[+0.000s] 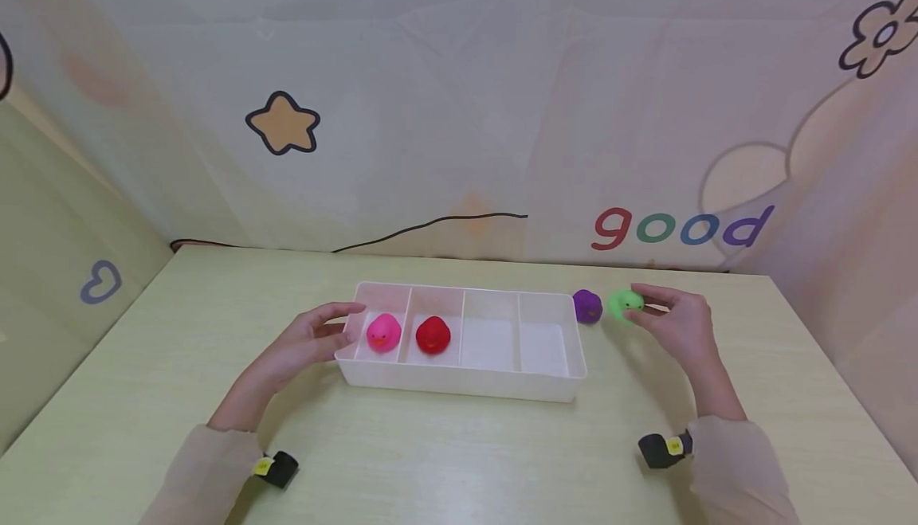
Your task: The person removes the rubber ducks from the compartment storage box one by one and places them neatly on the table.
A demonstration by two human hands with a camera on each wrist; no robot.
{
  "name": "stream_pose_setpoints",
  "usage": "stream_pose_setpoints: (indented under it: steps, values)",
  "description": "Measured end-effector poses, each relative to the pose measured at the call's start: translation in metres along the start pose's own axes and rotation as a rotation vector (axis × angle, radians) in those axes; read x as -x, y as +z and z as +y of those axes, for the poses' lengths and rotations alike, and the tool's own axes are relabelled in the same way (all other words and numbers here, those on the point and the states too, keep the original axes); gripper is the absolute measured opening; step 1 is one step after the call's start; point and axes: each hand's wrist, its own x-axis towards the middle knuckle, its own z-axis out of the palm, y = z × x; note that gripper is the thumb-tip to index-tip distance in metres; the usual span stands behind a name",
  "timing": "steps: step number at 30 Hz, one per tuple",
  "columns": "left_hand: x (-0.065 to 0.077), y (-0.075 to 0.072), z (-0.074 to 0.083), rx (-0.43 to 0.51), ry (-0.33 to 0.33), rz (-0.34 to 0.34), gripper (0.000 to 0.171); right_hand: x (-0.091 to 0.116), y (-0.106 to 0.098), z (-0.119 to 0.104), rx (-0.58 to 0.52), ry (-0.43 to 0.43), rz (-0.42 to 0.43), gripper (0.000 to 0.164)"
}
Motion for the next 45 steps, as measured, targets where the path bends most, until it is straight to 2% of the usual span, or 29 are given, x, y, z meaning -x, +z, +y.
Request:
stream_pose_setpoints:
  steps: [2,5,6,12,14,16,19,24,45]
  values:
    - [0.000,0.000,0.000,-0.005,-0.004,0.004,0.044,0.001,0.000,-0.005,0.014,0.015,0.000,0.052]
    - [0.000,0.000,0.001,-0.011,-0.001,0.003,0.045,-0.002,0.002,-0.001,0.023,0.052,0.001,0.052]
    - [0.000,0.000,0.001,-0.008,-0.001,0.002,0.045,-0.004,0.002,0.002,0.038,0.041,-0.009,0.054]
    - [0.000,0.000,0.001,0.001,0.008,-0.003,0.045,-0.025,0.008,0.046,0.137,0.028,-0.016,0.063]
    - [-0.001,0.000,0.000,0.000,0.013,-0.004,0.045,-0.027,0.009,0.048,0.164,0.046,-0.018,0.062]
    - [-0.001,0.000,0.000,-0.002,0.014,-0.001,0.045,-0.025,0.010,0.042,0.184,0.071,-0.027,0.059]
    - [-0.002,0.000,0.000,0.004,0.014,0.000,0.045,-0.015,0.009,0.016,0.152,0.098,-0.046,0.051]
    - [-0.002,0.000,0.000,0.004,0.010,0.002,0.045,-0.005,0.009,-0.007,0.109,0.097,-0.072,0.048]
    - [0.000,0.000,0.000,-0.007,0.008,0.002,0.044,-0.007,0.012,-0.004,0.117,0.104,-0.095,0.047]
